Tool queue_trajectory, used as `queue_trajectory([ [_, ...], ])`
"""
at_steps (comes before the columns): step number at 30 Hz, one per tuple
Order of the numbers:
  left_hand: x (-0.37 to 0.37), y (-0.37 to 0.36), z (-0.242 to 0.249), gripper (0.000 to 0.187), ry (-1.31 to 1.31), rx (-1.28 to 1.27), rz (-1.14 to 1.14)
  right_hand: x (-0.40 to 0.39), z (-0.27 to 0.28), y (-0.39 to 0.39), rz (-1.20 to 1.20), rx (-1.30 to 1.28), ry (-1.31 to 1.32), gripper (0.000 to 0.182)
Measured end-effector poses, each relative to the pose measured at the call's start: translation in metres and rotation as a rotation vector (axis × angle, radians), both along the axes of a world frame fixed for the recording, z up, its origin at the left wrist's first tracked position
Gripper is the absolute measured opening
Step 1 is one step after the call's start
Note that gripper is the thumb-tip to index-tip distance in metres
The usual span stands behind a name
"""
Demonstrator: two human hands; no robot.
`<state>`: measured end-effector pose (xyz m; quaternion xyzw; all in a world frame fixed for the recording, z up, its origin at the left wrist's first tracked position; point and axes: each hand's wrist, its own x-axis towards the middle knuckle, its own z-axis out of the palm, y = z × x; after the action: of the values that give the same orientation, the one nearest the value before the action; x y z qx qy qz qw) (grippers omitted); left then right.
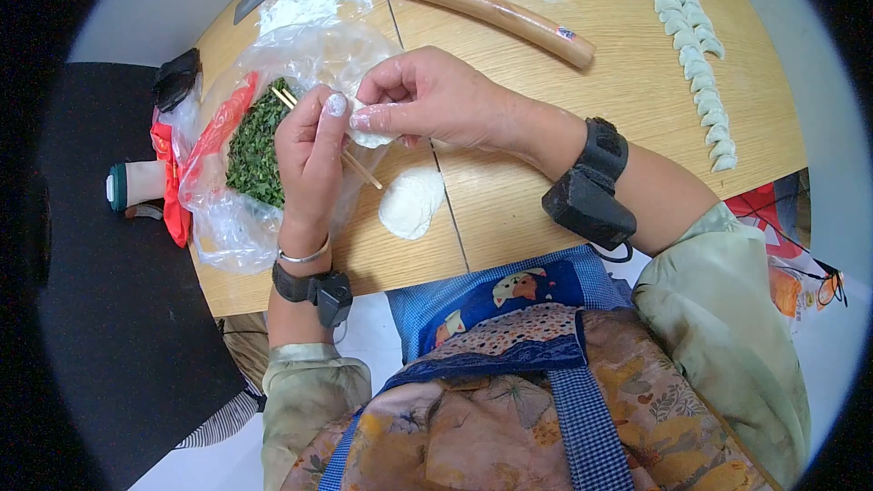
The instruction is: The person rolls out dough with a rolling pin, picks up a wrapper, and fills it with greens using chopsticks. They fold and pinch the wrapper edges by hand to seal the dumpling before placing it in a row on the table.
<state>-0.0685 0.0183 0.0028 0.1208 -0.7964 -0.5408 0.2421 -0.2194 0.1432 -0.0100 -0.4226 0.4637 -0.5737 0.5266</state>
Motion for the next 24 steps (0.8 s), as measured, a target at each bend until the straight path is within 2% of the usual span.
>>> queue_trajectory([
  [4,0.000,0.002,0.004,0.028,-0.025,-0.143,0.018,0.001,-0.002,0.000,0.004,-0.028,-0.012,0.018],
  [8,0.001,0.003,0.004,0.028,-0.018,-0.124,0.005,0.000,-0.010,-0.005,0.010,-0.150,0.108,0.018],
  [10,0.005,-0.002,-0.002,0.026,-0.004,0.148,-0.027,0.001,-0.008,-0.004,-0.082,-0.118,0.062,0.016],
  [11,0.005,-0.004,-0.002,0.026,-0.005,0.148,-0.026,0.001,-0.005,-0.003,-0.081,-0.119,0.062,0.016],
  [14,0.002,-0.003,0.001,0.024,0.046,0.139,-0.075,-0.001,0.000,0.000,-0.064,-0.041,0.018,0.015],
  [16,0.000,0.004,0.004,0.020,0.022,0.009,-0.022,-0.001,-0.001,-0.001,-0.051,-0.030,-0.032,0.016],
  [19,0.001,0.001,-0.001,0.018,0.041,-0.034,-0.024,0.000,-0.002,-0.001,-0.059,-0.037,-0.060,0.018],
  [24,0.000,0.005,-0.001,0.020,0.019,-0.024,0.004,0.002,0.001,-0.001,-0.044,-0.018,-0.056,0.018],
])
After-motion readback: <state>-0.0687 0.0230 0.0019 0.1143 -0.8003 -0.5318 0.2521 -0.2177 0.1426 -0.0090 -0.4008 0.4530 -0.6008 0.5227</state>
